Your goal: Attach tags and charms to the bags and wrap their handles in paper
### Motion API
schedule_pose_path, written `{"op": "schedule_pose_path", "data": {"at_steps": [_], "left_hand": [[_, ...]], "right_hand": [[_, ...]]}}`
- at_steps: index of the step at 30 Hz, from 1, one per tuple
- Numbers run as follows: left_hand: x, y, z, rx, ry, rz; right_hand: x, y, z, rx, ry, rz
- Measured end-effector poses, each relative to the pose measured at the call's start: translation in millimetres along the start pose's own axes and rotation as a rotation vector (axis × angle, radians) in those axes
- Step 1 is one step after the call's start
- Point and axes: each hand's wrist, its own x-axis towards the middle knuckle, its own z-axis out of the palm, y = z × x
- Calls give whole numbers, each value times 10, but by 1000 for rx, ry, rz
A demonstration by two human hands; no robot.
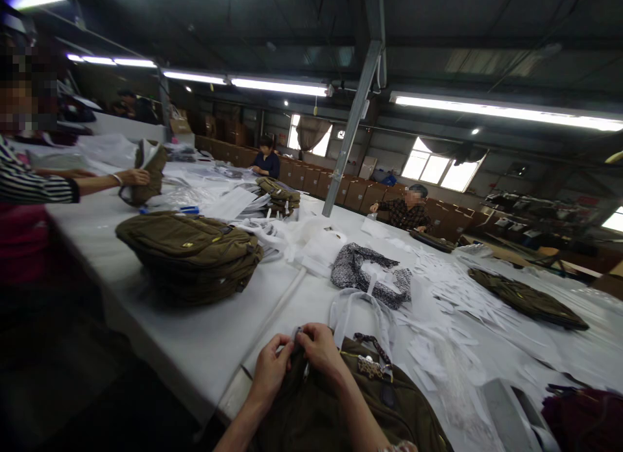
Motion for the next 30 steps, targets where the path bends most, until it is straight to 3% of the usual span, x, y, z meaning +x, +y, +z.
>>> {"op": "schedule_pose_path", "data": {"at_steps": [6, 13, 21, 25, 30], "left_hand": [[40, 10, -83, 59, -65, 77], [9, 55, -142, 187, 15, 179], [5, 122, -124, 304, -28, 119], [25, 115, -177, 223, -45, 101], [53, 100, -190, 136, -106, 191]], "right_hand": [[-37, 33, 33, -10, 48, -25], [-97, -81, 39, -68, 47, -119], [-59, -40, 54, -152, 145, -118], [-26, -39, 32, -103, 85, -104], [-31, -89, 14, -25, 2, -94]]}}
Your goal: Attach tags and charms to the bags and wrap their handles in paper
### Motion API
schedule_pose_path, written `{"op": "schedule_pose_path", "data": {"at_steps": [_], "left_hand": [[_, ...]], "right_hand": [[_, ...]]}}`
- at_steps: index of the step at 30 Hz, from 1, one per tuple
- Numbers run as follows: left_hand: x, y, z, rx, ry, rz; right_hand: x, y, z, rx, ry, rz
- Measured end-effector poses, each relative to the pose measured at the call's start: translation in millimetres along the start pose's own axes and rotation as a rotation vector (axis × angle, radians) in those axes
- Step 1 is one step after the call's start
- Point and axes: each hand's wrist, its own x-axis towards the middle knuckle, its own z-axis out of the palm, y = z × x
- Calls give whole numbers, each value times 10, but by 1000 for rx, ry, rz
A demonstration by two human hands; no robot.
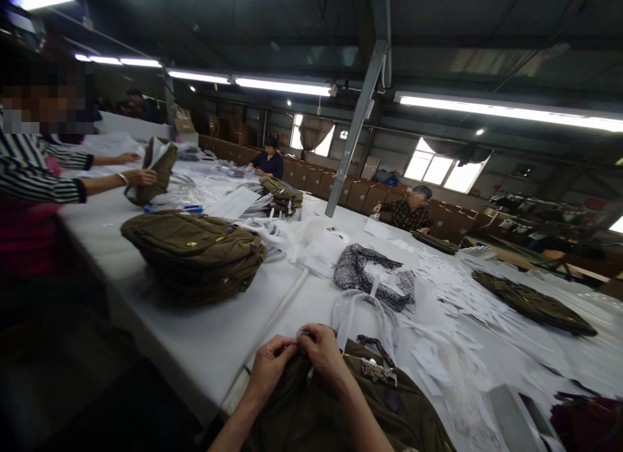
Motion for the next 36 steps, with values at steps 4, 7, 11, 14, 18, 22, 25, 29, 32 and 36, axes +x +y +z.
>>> {"op": "schedule_pose_path", "data": {"at_steps": [4, 7, 11, 14, 18, 22, 25, 29, 32, 36], "left_hand": [[-3, 8, 13, -16, 21, -3], [-10, 23, 24, -17, 22, -36], [-10, 38, 48, -41, 49, -34], [0, 41, 71, -89, 81, -61], [11, 34, 89, -117, 65, -100], [9, 11, 85, -188, -4, -150], [5, -25, 89, -259, -64, -184], [1, -63, 119, -268, -24, -201], [-2, -49, 140, -239, 25, -181], [0, -13, 163, -208, 53, -153]], "right_hand": [[-53, -23, -6, -5, 23, -17], [-90, -14, -13, 3, -5, -32], [-80, 33, 8, -87, 66, -24], [-47, 54, 43, -176, 129, -6], [-19, 48, 81, -268, 184, 44], [-10, 70, 79, -277, 192, 53], [-10, 98, 59, -255, 167, 60], [-23, 92, 42, -237, 156, 45], [-36, 65, 35, -202, 139, 33], [-40, 54, 27, -125, 135, 52]]}}
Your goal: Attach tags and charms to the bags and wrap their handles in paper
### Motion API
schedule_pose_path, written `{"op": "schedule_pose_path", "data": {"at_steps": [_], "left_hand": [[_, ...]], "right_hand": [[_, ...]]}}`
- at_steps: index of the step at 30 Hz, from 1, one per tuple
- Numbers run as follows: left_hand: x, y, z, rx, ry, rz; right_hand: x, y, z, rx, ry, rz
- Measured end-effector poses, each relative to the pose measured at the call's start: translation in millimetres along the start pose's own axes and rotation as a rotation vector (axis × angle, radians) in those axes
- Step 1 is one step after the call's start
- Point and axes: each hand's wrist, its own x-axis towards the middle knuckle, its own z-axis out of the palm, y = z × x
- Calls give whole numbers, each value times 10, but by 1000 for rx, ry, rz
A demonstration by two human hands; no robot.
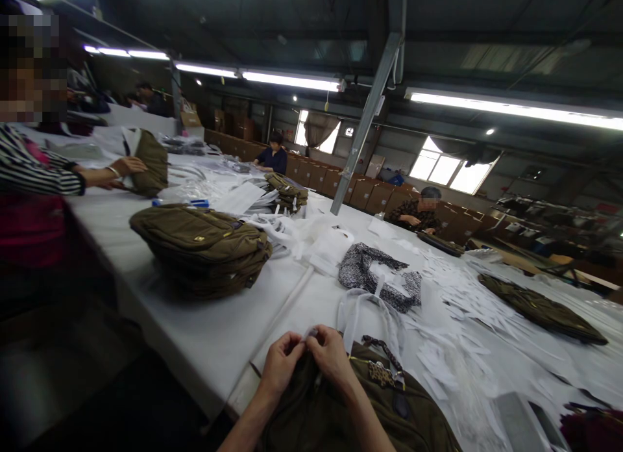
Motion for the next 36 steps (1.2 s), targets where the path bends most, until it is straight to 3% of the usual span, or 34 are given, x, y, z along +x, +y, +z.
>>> {"op": "schedule_pose_path", "data": {"at_steps": [7, 10, 13, 18, 22, 26, 28, 36], "left_hand": [[-76, -7, 65, 110, 113, 11], [-152, -1, 105, 387, 134, 206], [-203, -9, 147, 773, 34, 450], [-253, -37, 181, 995, -48, 536], [-273, 0, 145, 857, -37, 482], [-177, 30, 60, 427, 8, 208], [-110, 17, 19, 337, 5, 108], [-54, -18, -39, 183, -150, 60]], "right_hand": [[27, 92, 114, 274, 46, 189], [15, 162, 182, 405, 38, 316], [-9, 203, 212, 523, 69, 408], [-36, 207, 232, 633, 119, 418], [-59, 213, 238, 629, 91, 367], [-106, 210, 200, 643, 59, 321], [-127, 205, 181, 650, 57, 303], [-143, 212, 186, 694, 79, 319]]}}
